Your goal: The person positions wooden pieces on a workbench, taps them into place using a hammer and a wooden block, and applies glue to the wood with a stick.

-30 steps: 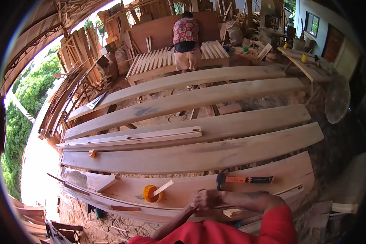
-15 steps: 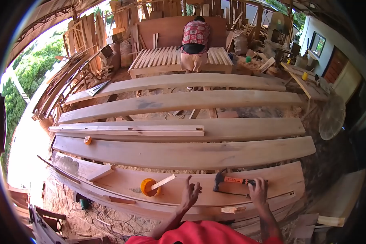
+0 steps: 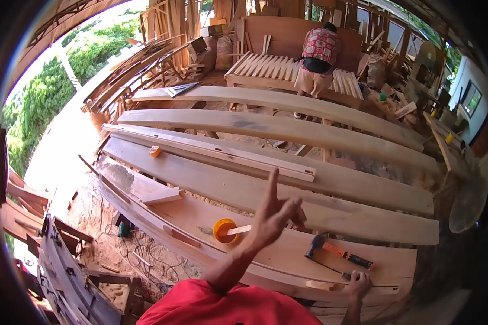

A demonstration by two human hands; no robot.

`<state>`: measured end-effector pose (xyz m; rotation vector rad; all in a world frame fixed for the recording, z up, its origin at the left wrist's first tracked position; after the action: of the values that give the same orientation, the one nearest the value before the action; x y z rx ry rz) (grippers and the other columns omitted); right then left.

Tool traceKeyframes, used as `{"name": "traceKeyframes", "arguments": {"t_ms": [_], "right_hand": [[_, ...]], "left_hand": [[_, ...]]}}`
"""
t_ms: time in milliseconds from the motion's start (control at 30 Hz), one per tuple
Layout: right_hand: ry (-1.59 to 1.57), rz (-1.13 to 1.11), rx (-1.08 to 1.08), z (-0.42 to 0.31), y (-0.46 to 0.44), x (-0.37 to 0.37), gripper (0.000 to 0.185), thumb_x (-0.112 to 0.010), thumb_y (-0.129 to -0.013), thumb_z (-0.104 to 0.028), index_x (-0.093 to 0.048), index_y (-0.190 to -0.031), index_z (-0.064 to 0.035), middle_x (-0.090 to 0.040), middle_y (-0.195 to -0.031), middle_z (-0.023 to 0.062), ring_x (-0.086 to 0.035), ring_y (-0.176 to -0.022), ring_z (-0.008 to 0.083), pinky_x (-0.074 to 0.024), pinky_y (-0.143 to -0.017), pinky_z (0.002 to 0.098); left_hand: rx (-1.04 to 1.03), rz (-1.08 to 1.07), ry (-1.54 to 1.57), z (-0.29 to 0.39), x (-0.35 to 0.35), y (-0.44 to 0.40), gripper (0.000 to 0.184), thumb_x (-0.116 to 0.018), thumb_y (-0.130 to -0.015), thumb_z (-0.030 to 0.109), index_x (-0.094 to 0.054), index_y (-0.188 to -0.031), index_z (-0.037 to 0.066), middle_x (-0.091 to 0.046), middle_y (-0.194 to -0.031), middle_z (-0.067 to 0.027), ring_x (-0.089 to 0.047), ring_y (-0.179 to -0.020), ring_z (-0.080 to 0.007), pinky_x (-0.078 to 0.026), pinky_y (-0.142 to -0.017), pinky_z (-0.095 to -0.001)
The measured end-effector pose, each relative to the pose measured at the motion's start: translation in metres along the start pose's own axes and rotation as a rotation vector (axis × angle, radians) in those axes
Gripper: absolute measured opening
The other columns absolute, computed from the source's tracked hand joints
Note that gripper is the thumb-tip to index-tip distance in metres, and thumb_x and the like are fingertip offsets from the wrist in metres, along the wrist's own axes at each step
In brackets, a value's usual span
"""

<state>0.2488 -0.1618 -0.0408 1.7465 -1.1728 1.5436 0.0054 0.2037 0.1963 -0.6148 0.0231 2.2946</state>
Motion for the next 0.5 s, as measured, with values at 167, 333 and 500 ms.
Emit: {"name": "traceKeyframes", "arguments": {"t_ms": [167,333,500], "right_hand": [[-0.122,0.117,-0.039,0.001,-0.004,0.002,0.033,-0.061,-0.093,-0.031,-0.064,-0.079,-0.0014,-0.062,-0.087,0.0168,-0.062,-0.078,0.039,-0.0464,-0.07,0.0497],[-0.152,0.04,-0.089,0.001,-0.008,0.004,0.031,-0.062,-0.09,-0.03,-0.066,-0.082,-0.0011,-0.062,-0.089,0.0167,-0.063,-0.082,0.0385,-0.0473,-0.072,0.0481],[-0.146,0.063,-0.103,-0.005,-0.004,0.01,0.03,-0.062,-0.088,-0.029,-0.066,-0.082,-0.0006,-0.062,-0.09,0.0167,-0.063,-0.081,0.038,-0.0481,-0.073,0.0469]], "left_hand": [[-0.099,0.236,0.173,0.065,0.059,-0.102,0.081,-0.061,-0.092,0.013,-0.007,-0.151,-0.001,-0.06,-0.069,-0.0131,-0.059,-0.049,-0.0211,-0.053,-0.05,-0.0318],[-0.05,0.479,-0.045,0.064,0.13,-0.192,0.033,-0.06,-0.088,0.009,-0.036,-0.11,0.006,-0.057,-0.07,-0.0099,-0.056,-0.046,-0.0165,-0.056,-0.047,-0.0335],[-0.116,0.464,-0.084,0.08,0.11,-0.195,0.073,-0.063,-0.087,0.011,-0.024,-0.148,-0.001,-0.056,-0.067,-0.0071,-0.054,-0.047,-0.0144,-0.054,-0.051,-0.0308]]}}
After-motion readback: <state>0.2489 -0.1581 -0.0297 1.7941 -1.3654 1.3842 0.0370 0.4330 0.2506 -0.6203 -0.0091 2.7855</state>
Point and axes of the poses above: each hand's wrist, its own y-axis away from the middle knuckle, its own x-axis out of the back of the hand, z = x × y, the point moved 7 cm from there along -y, towards the middle knuckle
